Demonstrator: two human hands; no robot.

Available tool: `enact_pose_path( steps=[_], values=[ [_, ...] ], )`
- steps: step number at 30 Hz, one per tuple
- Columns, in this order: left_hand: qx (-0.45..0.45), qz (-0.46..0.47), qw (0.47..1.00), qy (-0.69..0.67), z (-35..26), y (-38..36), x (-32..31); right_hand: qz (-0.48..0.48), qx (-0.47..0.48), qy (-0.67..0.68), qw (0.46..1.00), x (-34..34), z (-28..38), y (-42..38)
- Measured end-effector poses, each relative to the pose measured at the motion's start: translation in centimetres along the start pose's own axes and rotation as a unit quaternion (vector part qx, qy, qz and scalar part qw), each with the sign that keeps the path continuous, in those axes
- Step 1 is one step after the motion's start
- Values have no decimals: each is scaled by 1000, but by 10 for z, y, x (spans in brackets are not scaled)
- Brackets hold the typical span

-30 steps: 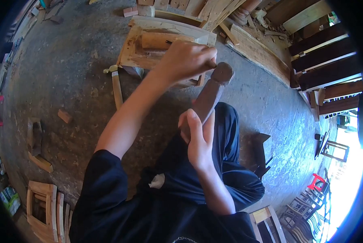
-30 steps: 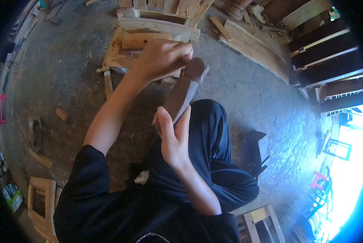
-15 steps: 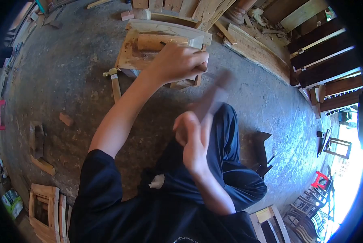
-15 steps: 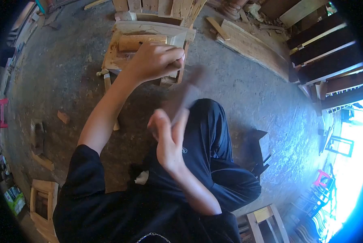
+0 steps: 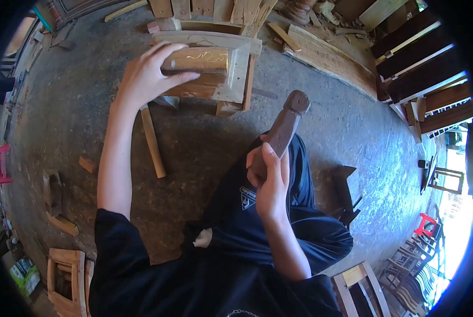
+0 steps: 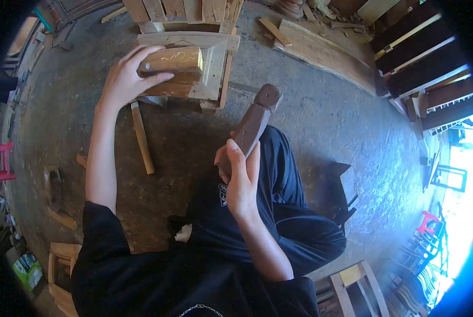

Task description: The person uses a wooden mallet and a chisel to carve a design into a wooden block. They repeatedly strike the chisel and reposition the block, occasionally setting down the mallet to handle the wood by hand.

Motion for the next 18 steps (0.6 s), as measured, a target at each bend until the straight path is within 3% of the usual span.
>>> enact_pose_path(
  steps=[4,12,16,18],
  values=[
    [93,64,993,16,-7,-15,-5,2,-17,1,1000,-2,-2,4],
    [186,-5,981,48,-44,-27,-26,3,-27,10,1000,5,-8,7],
    [176,-27,981,75,-61,-22,-20,-8,-29,4,1000,6,-7,7],
    [112,-87,989,37,-72,-13,-10,-18,-26,7,999,10,-7,6]
  ],
)
Point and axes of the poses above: each hand's wrist, its own y-axis towards the middle knuckle, its own x-axis out of the back of the hand, z = x × y, the point moved 4 cm from there along y, towards the middle knuckle, and after that the axes turned 5 degrees about -y, right-handed, at the moved point
